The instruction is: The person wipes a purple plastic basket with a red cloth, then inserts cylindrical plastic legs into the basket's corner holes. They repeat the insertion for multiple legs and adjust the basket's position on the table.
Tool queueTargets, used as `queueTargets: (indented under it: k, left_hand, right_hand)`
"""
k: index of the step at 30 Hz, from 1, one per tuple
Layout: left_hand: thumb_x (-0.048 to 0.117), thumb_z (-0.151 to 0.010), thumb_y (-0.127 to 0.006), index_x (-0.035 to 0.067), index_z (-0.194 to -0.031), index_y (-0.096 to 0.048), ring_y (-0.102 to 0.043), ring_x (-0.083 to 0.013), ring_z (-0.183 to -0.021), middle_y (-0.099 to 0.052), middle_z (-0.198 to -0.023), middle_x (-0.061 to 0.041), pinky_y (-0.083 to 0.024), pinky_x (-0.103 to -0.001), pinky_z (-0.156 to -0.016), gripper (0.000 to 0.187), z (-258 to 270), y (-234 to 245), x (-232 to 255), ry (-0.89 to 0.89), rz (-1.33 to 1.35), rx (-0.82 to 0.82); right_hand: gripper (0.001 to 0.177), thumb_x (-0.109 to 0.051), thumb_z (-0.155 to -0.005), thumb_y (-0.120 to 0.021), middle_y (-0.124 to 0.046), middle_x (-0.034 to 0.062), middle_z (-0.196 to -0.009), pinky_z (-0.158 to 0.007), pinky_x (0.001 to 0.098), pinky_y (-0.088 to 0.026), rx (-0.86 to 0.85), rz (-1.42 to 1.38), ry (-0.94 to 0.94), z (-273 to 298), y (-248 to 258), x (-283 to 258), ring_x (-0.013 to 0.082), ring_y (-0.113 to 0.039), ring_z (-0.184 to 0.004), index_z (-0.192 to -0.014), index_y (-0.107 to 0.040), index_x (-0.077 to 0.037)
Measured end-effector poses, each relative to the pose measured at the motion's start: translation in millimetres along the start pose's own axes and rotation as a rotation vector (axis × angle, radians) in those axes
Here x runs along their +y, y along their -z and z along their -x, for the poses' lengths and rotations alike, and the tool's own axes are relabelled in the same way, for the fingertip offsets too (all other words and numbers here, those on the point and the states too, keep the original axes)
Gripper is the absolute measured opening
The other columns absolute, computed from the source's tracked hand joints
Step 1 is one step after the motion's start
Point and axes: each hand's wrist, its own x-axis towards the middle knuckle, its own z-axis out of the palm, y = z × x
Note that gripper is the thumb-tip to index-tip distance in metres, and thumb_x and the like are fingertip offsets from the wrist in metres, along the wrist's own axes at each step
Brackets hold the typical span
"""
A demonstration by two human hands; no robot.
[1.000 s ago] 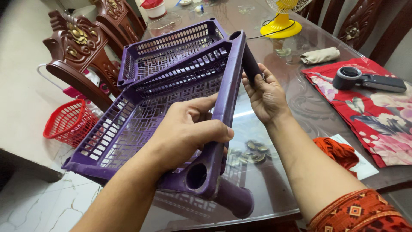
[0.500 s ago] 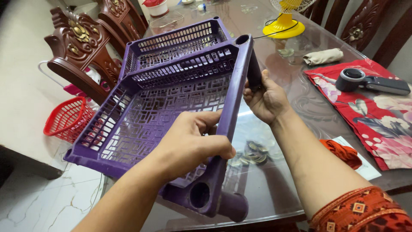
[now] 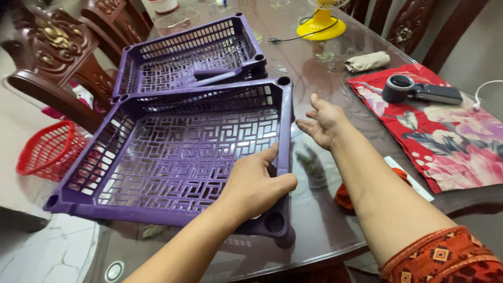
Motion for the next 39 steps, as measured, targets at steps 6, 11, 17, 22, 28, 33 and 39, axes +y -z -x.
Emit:
queueTargets:
  k: [6,11,17,22,28,33,39]
  left_hand:
    - [0.036,-0.065,-0.068,0.007,-0.145,-0.053,-0.074,-0.0302,-0.075,-0.075,-0.08,-0.019,-0.057,-0.038,-0.074,0.086,-14,-18,-17,-0.031,-0.073,0.01]
    - [0.049,-0.074,-0.065,0.008,-0.149,-0.047,-0.072,-0.0344,-0.099,-0.073,-0.108,-0.022,-0.054,-0.041,-0.089,0.087,-18,-14,-31,-0.043,-0.142,-0.046]
    - [0.069,-0.081,-0.057,0.026,-0.153,-0.047,-0.056,-0.0357,-0.131,-0.056,-0.144,-0.018,-0.045,-0.044,-0.107,0.084,-36,26,-84,0.087,-0.455,-0.085]
    - [0.077,-0.07,-0.071,0.047,-0.158,-0.031,-0.012,-0.0414,-0.157,-0.009,-0.172,-0.009,-0.021,-0.06,-0.123,0.101,-54,49,-115,0.34,-0.704,-0.314]
    - [0.078,-0.07,-0.071,0.049,-0.161,-0.018,0.001,-0.0425,-0.158,-0.001,-0.173,-0.007,-0.011,-0.078,-0.117,0.109,-53,39,-131,0.346,-0.637,-0.307]
    - [0.08,-0.071,-0.068,0.049,-0.161,-0.015,0.001,-0.0427,-0.158,0.0,-0.173,-0.006,-0.009,-0.079,-0.116,0.109,-50,37,-132,0.352,-0.645,-0.316]
    - [0.081,-0.07,-0.067,0.048,-0.161,-0.016,0.002,-0.0424,-0.158,0.0,-0.173,-0.007,-0.008,-0.081,-0.114,0.109,-49,36,-134,0.343,-0.627,-0.314]
  right_hand:
    - [0.054,-0.041,-0.099,-0.058,-0.058,0.0172,-0.141,-0.105,0.0489,-0.049,0.021,0.407,0.198,-3,14,-6,0.0402,-0.057,-0.129,-0.14,-0.059,-0.006]
    - [0.05,-0.038,-0.107,-0.057,-0.068,0.0301,-0.127,-0.103,0.0514,-0.053,-0.006,0.766,0.471,1,-13,-20,0.0515,-0.057,-0.129,-0.128,-0.071,0.006]
    - [0.086,-0.065,-0.099,-0.034,-0.011,0.0134,-0.171,-0.122,0.0562,0.002,-0.136,1.515,0.786,21,-83,-63,0.0336,0.001,-0.157,-0.162,-0.018,-0.009]
    - [0.09,-0.071,-0.097,-0.025,-0.005,0.0114,-0.172,-0.118,0.0659,0.009,-0.212,1.733,0.873,35,-135,-77,0.0314,0.006,-0.157,-0.163,-0.01,-0.011]
    - [0.098,-0.077,-0.092,-0.026,0.0,0.0085,-0.172,-0.117,0.0684,0.01,-0.199,2.025,0.714,30,-132,-34,0.028,0.007,-0.158,-0.163,-0.005,-0.012]
    - [0.099,-0.08,-0.091,-0.024,0.002,0.0063,-0.172,-0.12,0.065,0.012,-0.257,2.027,0.491,15,-117,-16,0.0259,0.007,-0.16,-0.163,-0.006,-0.014]
    - [0.1,-0.079,-0.093,-0.02,0.003,0.0107,-0.172,-0.118,0.0671,0.012,-0.153,1.894,0.671,-2,-120,-60,0.0293,0.008,-0.158,-0.163,-0.003,-0.01]
